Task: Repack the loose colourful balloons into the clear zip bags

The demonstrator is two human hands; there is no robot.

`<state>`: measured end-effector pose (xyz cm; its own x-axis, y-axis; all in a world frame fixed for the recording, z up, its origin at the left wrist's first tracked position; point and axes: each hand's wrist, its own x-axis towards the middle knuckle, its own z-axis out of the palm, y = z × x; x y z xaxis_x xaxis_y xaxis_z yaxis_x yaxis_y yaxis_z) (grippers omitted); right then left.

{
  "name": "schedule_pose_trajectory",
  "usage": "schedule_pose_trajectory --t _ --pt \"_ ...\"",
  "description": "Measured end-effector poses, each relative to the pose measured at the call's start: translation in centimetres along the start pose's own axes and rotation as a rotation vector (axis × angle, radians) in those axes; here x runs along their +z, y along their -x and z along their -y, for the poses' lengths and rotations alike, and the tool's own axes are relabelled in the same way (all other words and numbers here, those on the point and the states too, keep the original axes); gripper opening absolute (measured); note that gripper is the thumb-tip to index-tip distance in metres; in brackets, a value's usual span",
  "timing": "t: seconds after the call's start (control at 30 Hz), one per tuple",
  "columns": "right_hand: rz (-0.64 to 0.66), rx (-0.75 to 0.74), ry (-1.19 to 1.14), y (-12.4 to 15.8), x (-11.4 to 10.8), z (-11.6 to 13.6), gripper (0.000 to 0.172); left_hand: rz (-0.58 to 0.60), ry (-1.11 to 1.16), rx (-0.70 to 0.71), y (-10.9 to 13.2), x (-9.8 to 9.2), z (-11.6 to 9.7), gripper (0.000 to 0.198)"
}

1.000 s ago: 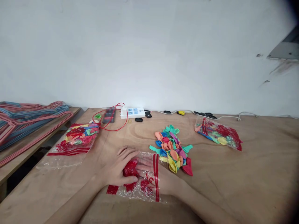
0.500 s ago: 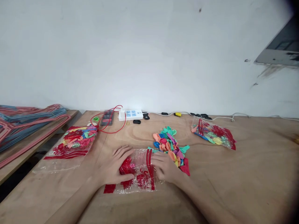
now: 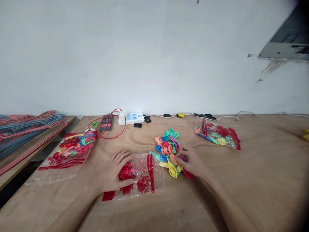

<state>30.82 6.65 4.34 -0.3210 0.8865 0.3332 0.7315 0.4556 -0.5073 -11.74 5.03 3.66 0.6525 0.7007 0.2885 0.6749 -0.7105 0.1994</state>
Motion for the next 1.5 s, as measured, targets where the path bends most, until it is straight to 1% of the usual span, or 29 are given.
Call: schedule_pose_trajectory --t 0.13,0.2,0.3,0.37,0.43,0.47,0.57,0.63,0.7,0.77,0.83,0.9,0.93,1.0,1.03,1.1,1.23,1.33,1.4,1.5 --pt "-0.064 0.099 -0.061 -0.2 -0.1 0.5 0.036 -0.003 -0.016 0.006 0.0 0.1 0.1 0.089" --pt "-0.042 0.119 -0.041 -0.1 -0.2 0.7 0.039 0.004 -0.043 0.01 0.0 0.1 0.1 0.089" --pt "0.037 0.118 -0.036 0.0 0.0 1.1 0.041 0.017 -0.076 0.018 0.0 0.0 0.1 0.09" --pt "0.035 0.137 -0.096 0.0 0.2 1.3 0.042 0.021 -0.086 0.017 0.0 0.0 0.1 0.088" --pt "-0.021 0.19 -0.222 -0.1 0.4 1.4 0.041 0.025 -0.088 0.014 0.0 0.0 0.0 0.087" --pt "-0.06 0.239 -0.31 -0.2 0.4 1.4 0.04 0.025 -0.085 0.014 0.0 -0.1 0.0 0.087" --pt "-0.188 0.446 -0.604 -0.5 0.3 1.4 0.039 0.013 -0.073 0.016 0.0 -0.1 -0.1 0.086" --pt "-0.274 0.543 -0.752 -0.6 0.2 1.2 0.04 -0.002 -0.071 0.015 -0.1 -0.2 -0.2 0.086" --pt "-0.363 0.564 -0.832 -0.8 0.2 1.0 0.04 -0.006 -0.076 0.017 -0.1 -0.3 -0.2 0.086" --pt "-0.444 0.543 -0.852 -0.9 0.4 0.8 0.04 -0.001 -0.079 0.018 -0.1 -0.4 -0.3 0.086" --pt "-0.498 0.487 -0.777 -0.9 0.9 0.5 0.039 0.008 -0.073 0.017 -0.1 -0.4 -0.3 0.087" --pt "-0.469 0.366 -0.554 -0.9 1.3 0.4 0.033 0.011 -0.059 0.012 -0.1 -0.3 -0.2 0.087" --pt "-0.418 0.284 -0.402 -0.8 1.6 0.3 0.029 0.013 -0.053 0.011 -0.1 -0.3 -0.2 0.087" --pt "-0.274 0.126 -0.109 -0.6 1.9 0.5 0.024 0.015 -0.055 0.013 -0.1 -0.2 -0.1 0.088" --pt "-0.2 0.067 0.0 -0.4 2.0 0.6 0.023 0.018 -0.061 0.015 -0.1 -0.2 -0.1 0.088" --pt "-0.094 0.004 0.132 -0.2 2.0 1.1 0.022 0.023 -0.072 0.017 -0.1 -0.2 -0.1 0.088" --pt "-0.01 -0.059 0.239 0.0 1.8 2.0 0.019 0.025 -0.052 0.006 -0.1 -0.2 -0.1 0.088" --pt "0.024 -0.086 0.296 0.1 2.0 2.2 0.023 0.027 -0.039 -0.003 -0.2 -0.3 -0.2 0.087" --pt "0.021 -0.066 0.295 0.1 2.3 2.1 0.028 0.025 -0.047 -0.005 -0.2 -0.3 -0.2 0.086" --pt "-0.025 0.017 0.204 0.0 2.5 1.5 0.034 0.019 -0.051 0.003 -0.1 -0.3 -0.2 0.087"
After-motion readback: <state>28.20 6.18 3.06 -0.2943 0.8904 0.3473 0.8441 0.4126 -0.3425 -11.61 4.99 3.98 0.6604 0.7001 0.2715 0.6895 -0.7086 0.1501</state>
